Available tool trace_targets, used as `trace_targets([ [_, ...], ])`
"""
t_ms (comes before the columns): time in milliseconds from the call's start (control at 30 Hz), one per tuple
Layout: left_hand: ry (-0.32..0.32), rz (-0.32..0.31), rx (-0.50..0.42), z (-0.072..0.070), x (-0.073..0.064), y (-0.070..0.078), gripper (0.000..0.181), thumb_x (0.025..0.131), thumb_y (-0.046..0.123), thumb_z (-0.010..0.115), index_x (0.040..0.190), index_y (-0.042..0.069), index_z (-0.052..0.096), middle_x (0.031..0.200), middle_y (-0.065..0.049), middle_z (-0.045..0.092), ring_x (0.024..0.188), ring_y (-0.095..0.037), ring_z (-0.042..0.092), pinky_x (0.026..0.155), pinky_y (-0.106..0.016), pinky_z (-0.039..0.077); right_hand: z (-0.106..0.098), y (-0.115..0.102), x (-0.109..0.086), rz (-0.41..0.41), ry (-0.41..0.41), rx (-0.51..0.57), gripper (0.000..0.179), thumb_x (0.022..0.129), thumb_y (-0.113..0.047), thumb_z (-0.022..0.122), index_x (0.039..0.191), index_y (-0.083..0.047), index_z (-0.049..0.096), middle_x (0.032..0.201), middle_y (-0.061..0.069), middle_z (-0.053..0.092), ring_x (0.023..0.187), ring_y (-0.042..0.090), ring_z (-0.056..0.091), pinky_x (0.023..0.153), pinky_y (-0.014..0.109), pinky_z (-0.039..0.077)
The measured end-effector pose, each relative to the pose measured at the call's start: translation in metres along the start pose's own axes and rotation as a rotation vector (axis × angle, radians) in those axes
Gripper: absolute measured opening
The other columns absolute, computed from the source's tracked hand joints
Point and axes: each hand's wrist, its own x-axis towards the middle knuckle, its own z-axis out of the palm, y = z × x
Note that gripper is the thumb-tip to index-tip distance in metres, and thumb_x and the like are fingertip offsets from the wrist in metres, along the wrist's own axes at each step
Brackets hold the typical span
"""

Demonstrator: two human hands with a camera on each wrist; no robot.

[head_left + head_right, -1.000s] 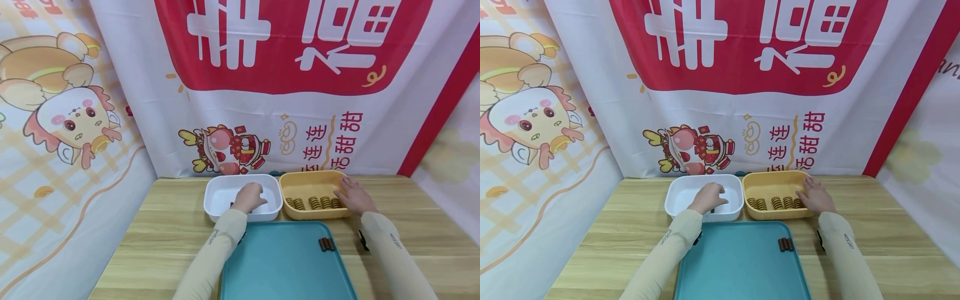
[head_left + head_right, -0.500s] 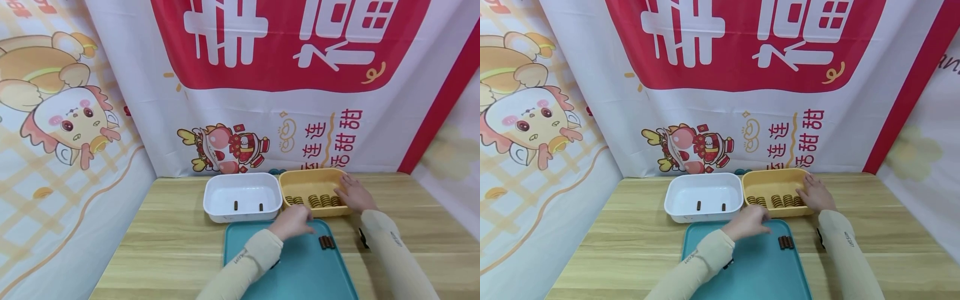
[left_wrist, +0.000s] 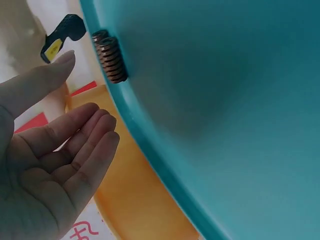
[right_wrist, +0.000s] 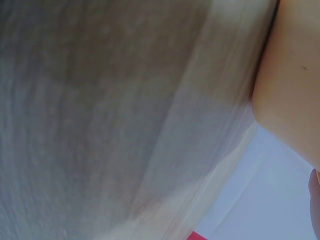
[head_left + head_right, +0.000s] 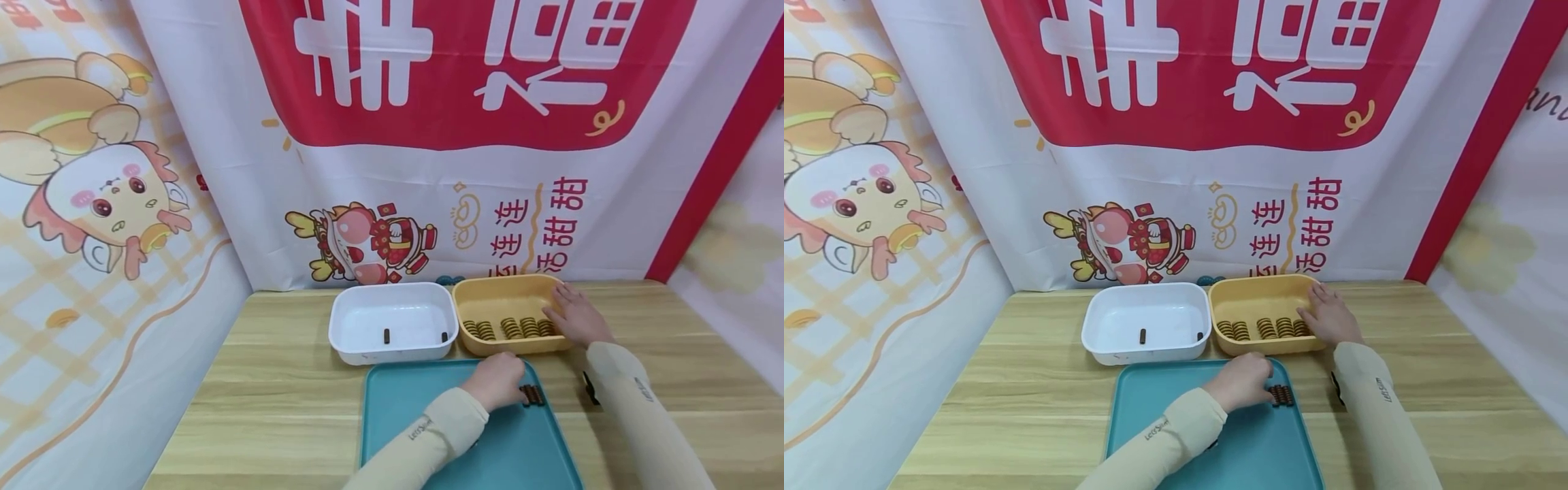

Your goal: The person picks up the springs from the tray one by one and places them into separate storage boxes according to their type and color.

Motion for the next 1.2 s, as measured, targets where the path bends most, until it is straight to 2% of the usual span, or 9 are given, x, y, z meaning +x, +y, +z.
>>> trace_targets([
  [267,-0.008,-0.042,0.017,0.014,0.004,0.006,0.025,0.072,0.034,0.082,0.062,0.021,0.063,0.072,0.009,0.058,0.061,-0.003,0.049,0.052,-0.019,0.043,-0.001,-0.002,0.000,0.009,-0.010,0.006,0.066,0.101,-0.036,0.039,0.140,0.016,0.027,0.148,0.033,0.019,0.138,0.046,0.012,0.111,0.056,0.009],
  [667,-0.042,-0.059,0.061,0.019,0.005,0.012,0.016,0.074,0.033,0.081,0.076,0.021,0.071,0.085,0.006,0.061,0.079,-0.007,0.056,0.062,-0.022,0.049,-0.001,-0.001,0.000,0.016,-0.010,0.009,0.070,0.101,-0.042,0.037,0.141,0.015,0.026,0.149,0.032,0.018,0.138,0.045,0.012,0.111,0.056,0.009],
  [867,-0.035,-0.056,0.076,0.019,0.006,0.013,0.008,0.078,0.024,0.077,0.076,0.020,0.071,0.085,0.005,0.062,0.078,-0.008,0.057,0.061,-0.022,0.049,0.001,0.001,0.001,0.008,-0.013,-0.002,0.069,0.101,-0.040,0.037,0.140,0.016,0.026,0.148,0.033,0.019,0.137,0.046,0.013,0.111,0.057,0.010],
  [1033,-0.035,-0.057,0.085,0.020,0.008,0.014,0.014,0.075,0.033,0.080,0.077,0.022,0.071,0.085,0.007,0.062,0.080,-0.007,0.057,0.064,-0.022,0.050,0.001,0.001,0.000,0.008,-0.009,-0.004,0.067,0.101,-0.038,0.038,0.140,0.016,0.026,0.148,0.034,0.019,0.137,0.046,0.013,0.112,0.056,0.009],
  [1200,-0.027,-0.058,0.101,0.022,0.009,0.015,0.013,0.077,0.032,0.079,0.079,0.022,0.071,0.086,0.006,0.061,0.079,-0.007,0.057,0.062,-0.021,0.050,0.000,-0.001,-0.001,0.008,-0.004,-0.001,0.067,0.101,-0.038,0.039,0.140,0.015,0.027,0.147,0.033,0.019,0.137,0.046,0.013,0.111,0.056,0.009],
])
